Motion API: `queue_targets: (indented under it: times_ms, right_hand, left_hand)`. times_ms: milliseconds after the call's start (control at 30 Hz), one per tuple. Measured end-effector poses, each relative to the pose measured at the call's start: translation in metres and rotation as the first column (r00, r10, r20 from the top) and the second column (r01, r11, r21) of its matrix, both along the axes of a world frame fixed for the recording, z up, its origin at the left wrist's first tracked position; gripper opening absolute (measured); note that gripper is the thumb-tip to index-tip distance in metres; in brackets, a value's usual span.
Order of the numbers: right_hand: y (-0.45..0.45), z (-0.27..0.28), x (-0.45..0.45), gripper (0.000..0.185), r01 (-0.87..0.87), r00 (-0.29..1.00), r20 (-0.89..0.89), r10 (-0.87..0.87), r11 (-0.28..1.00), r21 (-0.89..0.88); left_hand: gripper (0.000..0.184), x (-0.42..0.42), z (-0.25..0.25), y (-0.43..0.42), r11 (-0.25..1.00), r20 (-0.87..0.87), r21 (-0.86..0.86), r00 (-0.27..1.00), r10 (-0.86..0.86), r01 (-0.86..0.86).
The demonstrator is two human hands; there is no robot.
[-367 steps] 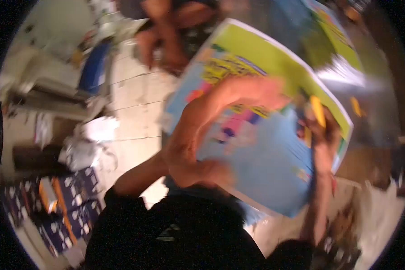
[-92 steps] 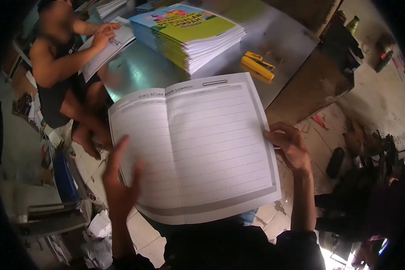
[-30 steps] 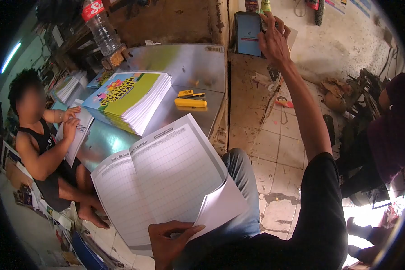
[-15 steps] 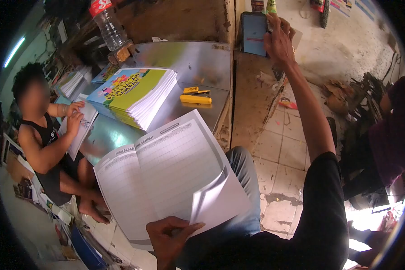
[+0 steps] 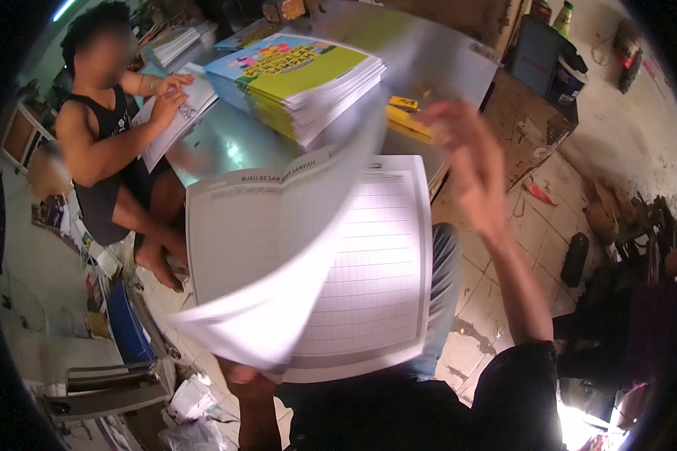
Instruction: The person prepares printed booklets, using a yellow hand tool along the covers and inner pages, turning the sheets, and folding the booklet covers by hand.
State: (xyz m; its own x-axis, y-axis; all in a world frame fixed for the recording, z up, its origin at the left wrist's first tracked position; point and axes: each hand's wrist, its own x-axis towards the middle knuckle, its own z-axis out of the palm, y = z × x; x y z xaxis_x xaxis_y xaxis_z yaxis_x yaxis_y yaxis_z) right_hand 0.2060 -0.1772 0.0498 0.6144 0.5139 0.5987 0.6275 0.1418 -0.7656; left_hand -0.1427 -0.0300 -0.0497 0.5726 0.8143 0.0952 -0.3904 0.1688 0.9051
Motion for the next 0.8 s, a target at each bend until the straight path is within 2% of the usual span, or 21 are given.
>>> queue_targets:
  times_ms: [33, 67, 100, 133, 167, 200, 233, 267, 300, 367, 400, 433, 467, 500, 533, 567, 633, 667, 733, 767, 800]
  right_hand:
    - [0.01, -0.005, -0.013, 0.036, -0.016, 0.999, 0.046, 0.024, 0.985, -0.17]
    - [0.019, -0.01, -0.025, 0.042, -0.024, 0.995, 0.087, 0.056, 0.943, -0.333]
    - [0.024, -0.021, -0.033, 0.042, -0.038, 0.995, 0.072, 0.066, 0.94, -0.338]
    - [0.028, -0.034, -0.039, 0.048, -0.025, 0.986, 0.134, 0.1, 0.881, -0.473]
    - [0.031, -0.047, -0.042, 0.054, -0.002, 0.97, 0.193, 0.145, 0.803, -0.596]
    - [0.033, -0.057, -0.043, 0.054, -0.015, 0.971, 0.183, 0.156, 0.798, -0.603]
    - [0.034, -0.066, -0.043, 0.056, 0.094, 0.911, 0.363, 0.197, 0.757, -0.647]
    - [0.034, -0.072, -0.042, 0.057, 0.21, 0.813, 0.527, 0.248, 0.719, -0.662]
    - [0.034, -0.074, -0.042, 0.06, 0.211, 0.809, 0.528, 0.256, 0.713, -0.669]
    - [0.036, -0.073, -0.04, 0.061, 0.204, 0.813, 0.517, 0.266, 0.702, -0.683]
    - [0.036, -0.072, -0.039, 0.062, 0.209, 0.817, 0.512, 0.264, 0.692, -0.69]
    - [0.035, -0.072, -0.039, 0.062, 0.217, 0.818, 0.515, 0.256, 0.692, -0.689]
    - [0.035, -0.07, -0.04, 0.062, 0.188, 0.831, 0.489, 0.263, 0.695, -0.694]
    - [0.034, -0.067, -0.04, 0.063, 0.169, 0.844, 0.468, 0.263, 0.697, -0.697]
    - [0.032, -0.066, -0.039, 0.063, 0.203, 0.844, 0.482, 0.234, 0.692, -0.692]
    - [0.032, -0.069, -0.035, 0.062, 0.177, 0.832, 0.487, 0.264, 0.707, -0.685]
    - [0.031, -0.071, -0.026, 0.066, 0.164, 0.81, 0.507, 0.296, 0.714, -0.681]
    - [0.03, -0.067, -0.021, 0.068, 0.063, 0.837, 0.437, 0.329, 0.735, -0.675]
    - [0.025, -0.051, -0.02, 0.071, 0.134, 0.86, 0.466, 0.207, 0.79, -0.598]
    - [0.018, -0.047, -0.01, 0.071, 0.168, 0.858, 0.483, 0.175, 0.793, -0.586]
    - [0.011, -0.044, 0.006, 0.072, 0.254, 0.829, 0.558, 0.029, 0.87, -0.422]
  left_hand:
    - [0.089, -0.01, -0.004, 0.002, 0.998, 0.016, 0.017, 0.999, 0.052, -0.053]
    - [0.078, -0.017, -0.009, 0.006, 0.988, 0.151, -0.124, 0.982, 0.111, -0.093]
    - [0.068, -0.017, 0.0, 0.01, 0.959, 0.28, -0.256, 0.941, 0.191, -0.118]
    - [0.059, -0.016, 0.01, 0.016, 0.943, 0.353, -0.308, 0.905, 0.235, -0.125]
    - [0.053, -0.016, 0.018, 0.018, 0.897, 0.255, -0.344, 0.892, 0.374, -0.278]
    - [0.056, -0.031, -0.005, 0.029, 0.895, 0.056, -0.091, 0.895, 0.442, -0.436]
    - [0.055, -0.043, -0.011, 0.032, 0.858, -0.175, 0.026, 0.842, 0.51, -0.513]
    - [0.055, -0.051, -0.017, 0.032, 0.836, -0.285, 0.09, 0.79, 0.543, -0.542]
    - [0.054, -0.056, -0.019, 0.033, 0.814, -0.39, 0.154, 0.723, 0.57, -0.56]
    - [0.052, -0.056, -0.021, 0.035, 0.723, -0.422, 0.018, 0.65, 0.632, -0.691]
    - [0.052, -0.057, -0.024, 0.039, 0.725, -0.42, 0.017, 0.653, 0.63, -0.689]
    - [0.054, -0.057, -0.028, 0.045, 0.627, -0.458, 0.392, 0.448, 0.767, -0.673]
    - [0.055, -0.056, -0.03, 0.051, 0.462, -0.395, 0.711, 0.243, 0.886, -0.53]
    - [0.055, -0.049, -0.013, 0.055, 0.398, -0.353, 0.812, 0.184, 0.917, -0.427]
    - [0.046, -0.03, 0.017, 0.053, 0.362, -0.286, 0.881, 0.266, 0.92, -0.304]
    - [0.039, -0.022, 0.032, 0.054, 0.46, -0.34, 0.866, 0.445, 0.828, -0.194]
    - [0.025, 0.005, 0.054, 0.055, 0.541, -0.399, 0.84, 0.727, 0.559, 0.045]
    - [0.031, 0.015, 0.055, 0.06, 0.477, -0.436, 0.851, 0.801, 0.409, 0.219]
    - [0.04, 0.042, 0.065, 0.058, 0.325, -0.573, 0.809, 0.781, 0.248, 0.49]
    - [0.04, 0.054, 0.066, 0.056, 0.3, -0.557, 0.821, 0.797, 0.232, 0.486]
    - [0.046, 0.065, 0.066, 0.054, 0.235, -0.612, 0.789, 0.76, 0.219, 0.567]
